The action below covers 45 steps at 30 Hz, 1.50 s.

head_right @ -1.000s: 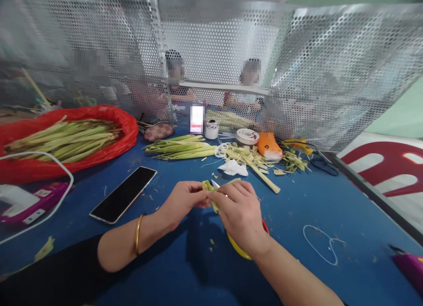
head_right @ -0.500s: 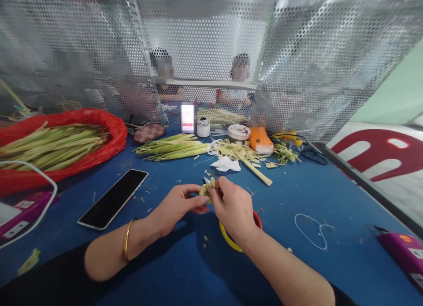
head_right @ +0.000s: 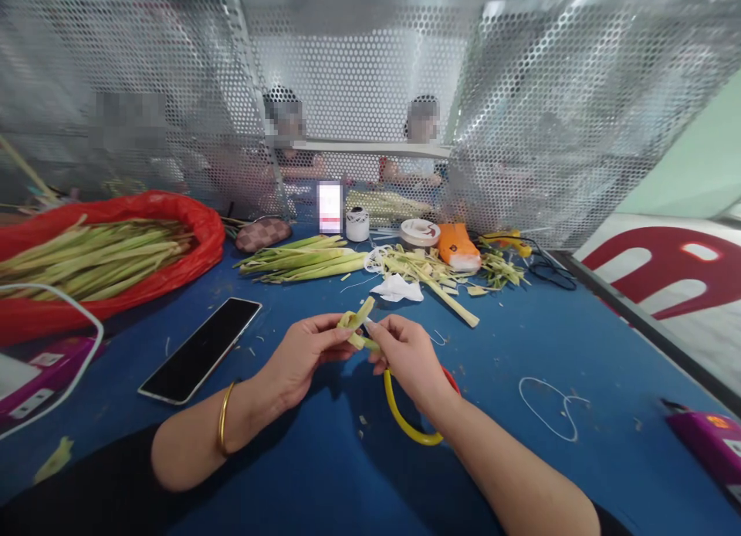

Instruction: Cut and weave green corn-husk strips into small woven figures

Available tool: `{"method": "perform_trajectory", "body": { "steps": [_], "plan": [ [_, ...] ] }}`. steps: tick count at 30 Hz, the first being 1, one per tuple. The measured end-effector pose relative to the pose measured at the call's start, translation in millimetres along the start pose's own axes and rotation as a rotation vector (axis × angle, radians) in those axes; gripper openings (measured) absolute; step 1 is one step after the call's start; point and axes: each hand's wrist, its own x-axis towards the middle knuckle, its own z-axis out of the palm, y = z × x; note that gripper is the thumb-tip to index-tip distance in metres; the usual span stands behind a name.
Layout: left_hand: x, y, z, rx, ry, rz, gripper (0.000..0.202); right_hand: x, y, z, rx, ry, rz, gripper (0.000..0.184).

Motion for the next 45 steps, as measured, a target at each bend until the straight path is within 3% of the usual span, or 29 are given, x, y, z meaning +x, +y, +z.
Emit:
{"method": "perform_trajectory", "body": {
  "steps": [6, 11, 14, 19, 25, 30, 34, 37, 45],
  "plan": [
    [5.2, 4.5, -5.3, -0.081, 0.036, 0.022, 0.025, -9.2, -6.9, -3.5, -0.19, -0.033, -0.355, 0.025],
    [1.6, 5.5, -2.2, -0.091, 0.035, -0.008, 0.023, -9.1, -1.5, 0.9, -0.187, 0.058, -0.497, 0.009],
    [0.6, 5.6, -1.2, -0.091, 0.006, -0.006, 0.024, -7.4, -0.1, 4.2, -0.011, 0.119, -0.423, 0.01],
    [1.3, 6.6, -2.3, -0.147, -0.043, -0.08, 0.021, -5.2, 0.5, 6.8, 0.31, 0.108, -0.162, 0.018],
    [4.3, 7.5, -4.7, -0.252, -0.1, -0.165, 0.022, -1.3, 6.0, 7.5, 0.562, 0.088, 0.022, 0.029],
    [4.1, 9.6, -5.3, -0.119, -0.131, -0.117, 0.02, -2.4, 6.3, 8.8, 0.503, 0.157, -0.05, 0.025],
    [-0.9, 10.1, -2.7, 0.083, -0.125, -0.021, 0.02, -8.4, 5.2, 8.6, 0.216, 0.238, -0.284, 0.013],
    [-4.0, 7.3, 0.8, 0.129, -0.126, 0.013, 0.024, -11.5, 2.0, 9.5, 0.053, 0.201, -0.366, 0.008],
    [-1.6, 3.1, 1.1, 0.111, -0.103, -0.027, 0.021, -9.8, -3.8, 7.3, 0.123, 0.05, -0.145, 0.018]
  ]
}}
